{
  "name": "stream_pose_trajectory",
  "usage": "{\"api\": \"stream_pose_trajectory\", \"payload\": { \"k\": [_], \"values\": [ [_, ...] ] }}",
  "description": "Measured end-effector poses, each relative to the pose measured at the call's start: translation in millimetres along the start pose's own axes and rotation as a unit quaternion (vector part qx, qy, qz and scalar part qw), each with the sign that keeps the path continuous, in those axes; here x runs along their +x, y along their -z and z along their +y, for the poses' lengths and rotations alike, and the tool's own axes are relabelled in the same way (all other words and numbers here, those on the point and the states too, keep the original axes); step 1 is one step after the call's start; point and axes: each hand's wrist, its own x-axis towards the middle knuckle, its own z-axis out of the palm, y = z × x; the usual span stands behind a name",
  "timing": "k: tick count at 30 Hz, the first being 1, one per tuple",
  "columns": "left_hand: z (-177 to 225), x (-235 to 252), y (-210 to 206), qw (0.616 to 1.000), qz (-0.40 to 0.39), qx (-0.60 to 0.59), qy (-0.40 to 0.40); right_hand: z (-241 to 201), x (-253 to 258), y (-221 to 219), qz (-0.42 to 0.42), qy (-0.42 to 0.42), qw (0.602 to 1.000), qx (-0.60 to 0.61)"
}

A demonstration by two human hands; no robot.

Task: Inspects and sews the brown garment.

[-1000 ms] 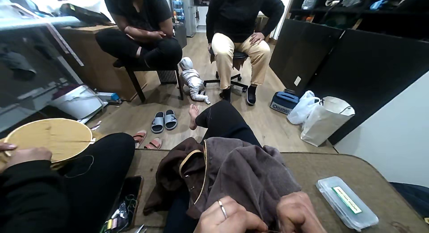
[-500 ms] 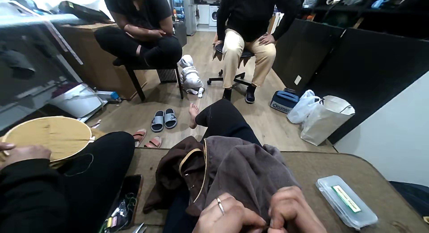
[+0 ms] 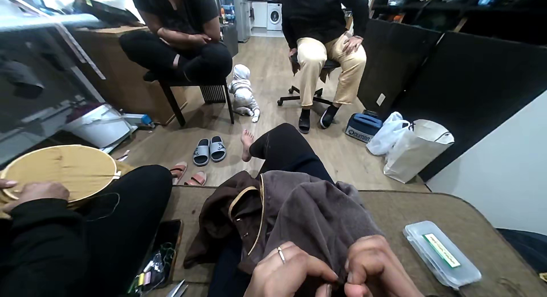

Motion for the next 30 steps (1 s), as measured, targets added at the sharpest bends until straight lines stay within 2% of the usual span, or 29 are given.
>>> {"api": "stream_pose_trajectory", "payload": {
  "k": [8, 13, 20, 30],
  "values": [
    [0.1, 0.0, -2.5, 0.999, 0.013, 0.045, -0.003, 0.9, -2.2, -5.2, 0.024, 0.022, 0.999, -0.032],
    [3.6, 1.6, -1.7, 0.998, -0.011, 0.054, 0.043, 2.1, -1.7, -7.1, 0.024, 0.022, 0.999, -0.031],
    [-2.3, 1.4, -0.9, 1.000, -0.010, -0.005, 0.006, 3.0, -0.4, -6.4, 0.017, 0.010, 1.000, -0.011],
    [-6.3, 0.6, -4.3, 1.000, 0.017, 0.025, -0.004, 3.9, 2.2, -3.3, 0.021, 0.002, 1.000, -0.008]
  ]
}}
